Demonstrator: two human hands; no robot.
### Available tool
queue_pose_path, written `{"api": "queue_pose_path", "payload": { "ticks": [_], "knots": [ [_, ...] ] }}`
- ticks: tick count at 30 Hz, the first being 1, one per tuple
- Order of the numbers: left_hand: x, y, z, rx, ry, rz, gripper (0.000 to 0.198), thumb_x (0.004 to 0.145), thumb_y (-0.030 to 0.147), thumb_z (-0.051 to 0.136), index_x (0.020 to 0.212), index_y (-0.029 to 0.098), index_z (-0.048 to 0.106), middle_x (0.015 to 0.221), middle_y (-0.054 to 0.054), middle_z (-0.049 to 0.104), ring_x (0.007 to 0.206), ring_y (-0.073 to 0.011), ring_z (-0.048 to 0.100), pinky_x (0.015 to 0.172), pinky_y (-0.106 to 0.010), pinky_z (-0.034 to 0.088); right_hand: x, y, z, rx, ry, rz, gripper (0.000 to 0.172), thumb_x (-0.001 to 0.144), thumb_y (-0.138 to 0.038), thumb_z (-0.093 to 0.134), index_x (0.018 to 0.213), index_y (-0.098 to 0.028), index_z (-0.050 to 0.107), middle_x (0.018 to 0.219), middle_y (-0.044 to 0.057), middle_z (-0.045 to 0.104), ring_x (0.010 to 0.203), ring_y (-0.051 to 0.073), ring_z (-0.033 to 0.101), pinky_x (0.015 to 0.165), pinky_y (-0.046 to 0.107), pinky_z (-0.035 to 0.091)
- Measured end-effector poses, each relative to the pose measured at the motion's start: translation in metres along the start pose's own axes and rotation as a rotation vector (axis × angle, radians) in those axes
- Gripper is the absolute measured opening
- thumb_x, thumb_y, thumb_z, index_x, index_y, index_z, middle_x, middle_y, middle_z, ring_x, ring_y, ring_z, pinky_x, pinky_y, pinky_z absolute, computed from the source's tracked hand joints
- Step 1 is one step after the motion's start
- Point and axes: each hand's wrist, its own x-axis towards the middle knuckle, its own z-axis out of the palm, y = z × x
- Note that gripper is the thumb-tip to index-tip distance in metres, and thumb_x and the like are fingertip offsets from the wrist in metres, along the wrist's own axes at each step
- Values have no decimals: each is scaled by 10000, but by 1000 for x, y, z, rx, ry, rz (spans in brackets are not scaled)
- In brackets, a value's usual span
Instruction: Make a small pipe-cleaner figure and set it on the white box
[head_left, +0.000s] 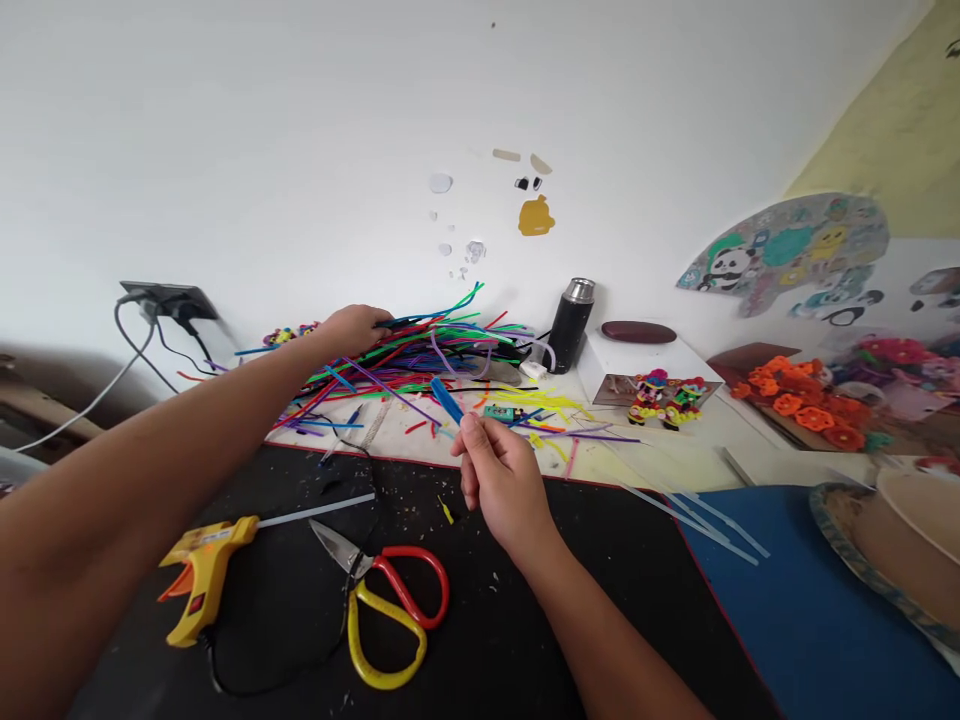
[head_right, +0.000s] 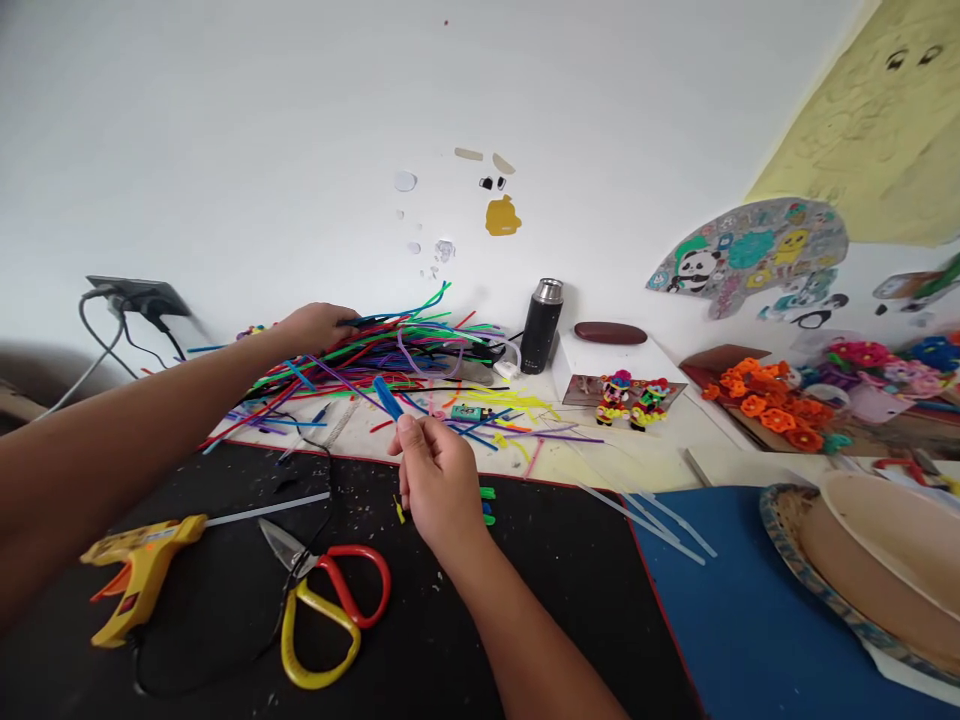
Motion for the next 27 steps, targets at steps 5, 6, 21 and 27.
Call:
{"api": "queue_pose_path", "payload": {
  "ticks": [5, 6, 21, 27],
  "knots": [
    [-3, 1, -2, -48, 4, -13, 471, 905, 434, 451, 1207, 259, 768, 977, -82, 803, 899, -294, 702, 725, -341, 473, 0, 3, 1, -9, -3, 3, 512, 962, -675, 578, 766, -202, 591, 455, -70, 469, 363, 90, 420, 381, 201, 327],
    [-3, 1, -3, -59, 6, -17, 470, 908, 437, 448, 1197, 256, 772, 970, -86, 801, 887, -294, 701, 721, -344, 474, 0, 3, 1, -10, -4, 4, 511, 963, -674, 577, 767, -202, 591, 455, -70, 470, 362, 89, 419, 381, 200, 326],
    [-20, -26, 36, -27, -286, 104, 1018, 709, 467, 698, 1614, 129, 376, 1587, -205, 525, 1382, -346, 563, 1097, -364, 450, -1, 5, 4, -59, -27, 21, 503, 963, -670, 572, 763, -209, 586, 466, -71, 465, 367, 94, 415, 378, 201, 333],
    [-23, -15, 57, 36, -242, 79, 689, 705, 377, 684, 1368, 196, 643, 1330, -172, 727, 1179, -368, 688, 938, -367, 525, -3, 7, 5, -156, -48, 2, 508, 978, -673, 545, 765, -213, 587, 484, -60, 474, 390, 110, 438, 398, 218, 342]
  ]
}}
